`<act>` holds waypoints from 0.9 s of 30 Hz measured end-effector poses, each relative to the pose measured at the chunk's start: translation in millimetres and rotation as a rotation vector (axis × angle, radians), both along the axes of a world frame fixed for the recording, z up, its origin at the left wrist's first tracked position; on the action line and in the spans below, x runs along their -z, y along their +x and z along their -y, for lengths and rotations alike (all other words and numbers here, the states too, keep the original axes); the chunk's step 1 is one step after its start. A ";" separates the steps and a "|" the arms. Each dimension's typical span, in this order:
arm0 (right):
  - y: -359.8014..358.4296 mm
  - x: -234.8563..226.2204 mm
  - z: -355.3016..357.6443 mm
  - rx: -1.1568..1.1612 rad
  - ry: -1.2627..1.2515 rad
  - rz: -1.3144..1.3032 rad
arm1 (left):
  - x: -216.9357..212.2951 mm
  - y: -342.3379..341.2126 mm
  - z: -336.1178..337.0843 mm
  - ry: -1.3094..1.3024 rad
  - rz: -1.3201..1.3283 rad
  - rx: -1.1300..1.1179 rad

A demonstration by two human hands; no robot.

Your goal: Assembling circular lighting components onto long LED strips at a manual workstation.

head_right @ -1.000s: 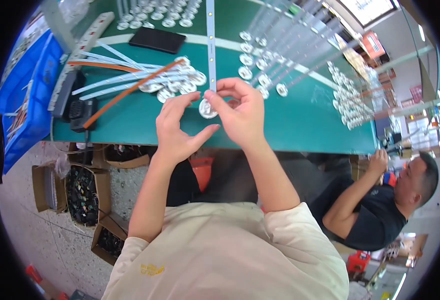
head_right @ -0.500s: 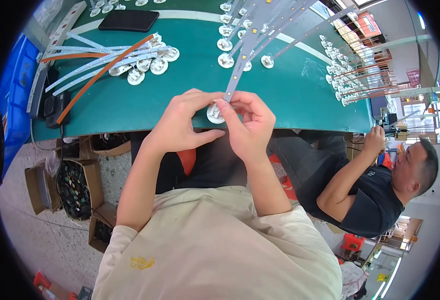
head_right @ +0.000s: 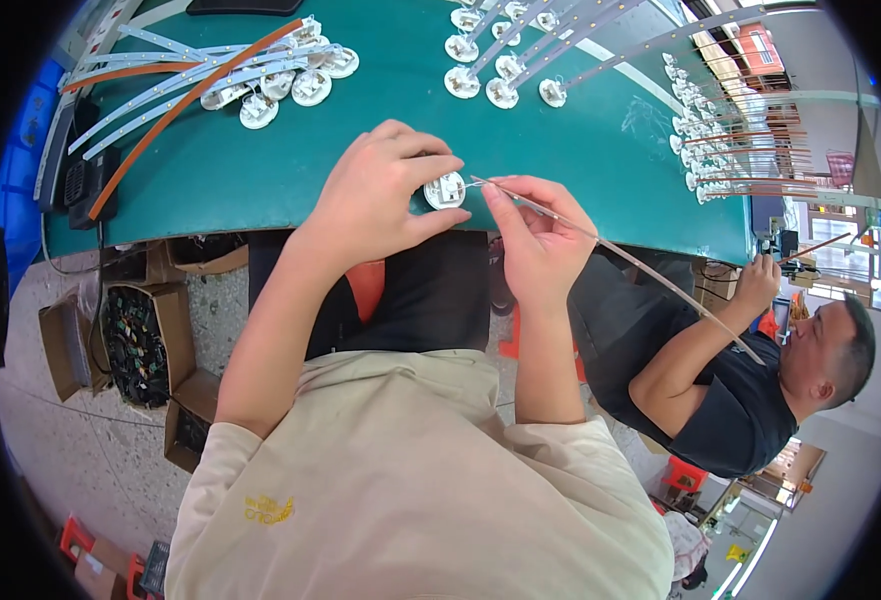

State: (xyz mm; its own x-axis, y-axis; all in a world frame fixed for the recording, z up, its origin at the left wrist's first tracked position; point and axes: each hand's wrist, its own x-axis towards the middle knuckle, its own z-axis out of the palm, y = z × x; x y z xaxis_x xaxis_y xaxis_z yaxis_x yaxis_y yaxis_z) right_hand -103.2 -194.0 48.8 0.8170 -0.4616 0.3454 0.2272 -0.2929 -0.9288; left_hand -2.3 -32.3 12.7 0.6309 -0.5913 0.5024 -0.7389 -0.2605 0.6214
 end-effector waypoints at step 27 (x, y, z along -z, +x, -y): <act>-5.8 -8.1 30.8 -0.113 -0.205 -0.303 | 3.1 6.4 22.3 0.071 -0.005 0.125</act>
